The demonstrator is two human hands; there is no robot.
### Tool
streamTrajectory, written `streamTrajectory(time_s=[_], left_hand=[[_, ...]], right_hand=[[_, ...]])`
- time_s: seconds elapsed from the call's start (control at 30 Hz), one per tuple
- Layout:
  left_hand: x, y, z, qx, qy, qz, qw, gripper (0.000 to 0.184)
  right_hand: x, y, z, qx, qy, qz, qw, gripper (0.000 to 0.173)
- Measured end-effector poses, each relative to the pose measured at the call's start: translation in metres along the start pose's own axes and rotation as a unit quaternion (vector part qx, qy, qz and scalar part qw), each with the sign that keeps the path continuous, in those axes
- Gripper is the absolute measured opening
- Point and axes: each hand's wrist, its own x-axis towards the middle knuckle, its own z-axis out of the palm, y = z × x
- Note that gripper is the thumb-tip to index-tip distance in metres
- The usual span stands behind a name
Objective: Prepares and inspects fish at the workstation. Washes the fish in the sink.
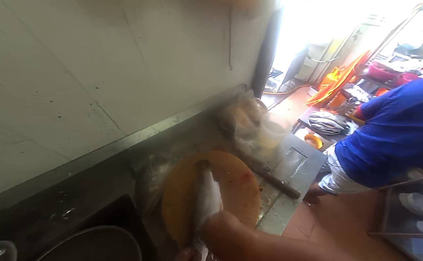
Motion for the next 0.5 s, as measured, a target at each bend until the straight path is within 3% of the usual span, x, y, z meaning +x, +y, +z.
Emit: streamTrajectory(time_s=[0.1, 0.23, 0.3, 0.37, 0.43, 0.5], left_hand=[[-0.002, 0.005, -0.004, -0.051, 0.021, -0.04, 0.998, 0.023], [0.006, 0.007, -0.01, -0.157, 0.033, -0.191, 0.968, 0.045], [0.009, 0.008, -0.003, -0.248, 0.083, -0.284, 0.922, 0.04], [0.013, 0.009, -0.006, -0.436, 0.078, -0.368, 0.818, 0.033], [0.012, 0.006, -0.012, -0.643, 0.051, -0.385, 0.66, 0.045], [0.003, 0.004, -0.012, -0.762, 0.017, -0.38, 0.524, 0.053]], right_hand=[[-0.009, -0.004, 0.006, 0.014, 0.002, -0.026, 1.0, 0.014], [-0.003, 0.069, -0.006, 0.108, 0.149, 0.137, 0.973, 0.025], [-0.006, 0.088, -0.003, 0.154, 0.204, 0.158, 0.954, 0.022], [-0.012, 0.096, 0.018, 0.181, 0.271, 0.12, 0.938, 0.021], [-0.018, 0.1, 0.043, 0.222, 0.359, 0.059, 0.905, 0.025], [-0.024, 0.095, 0.062, 0.253, 0.42, 0.019, 0.871, 0.031]])
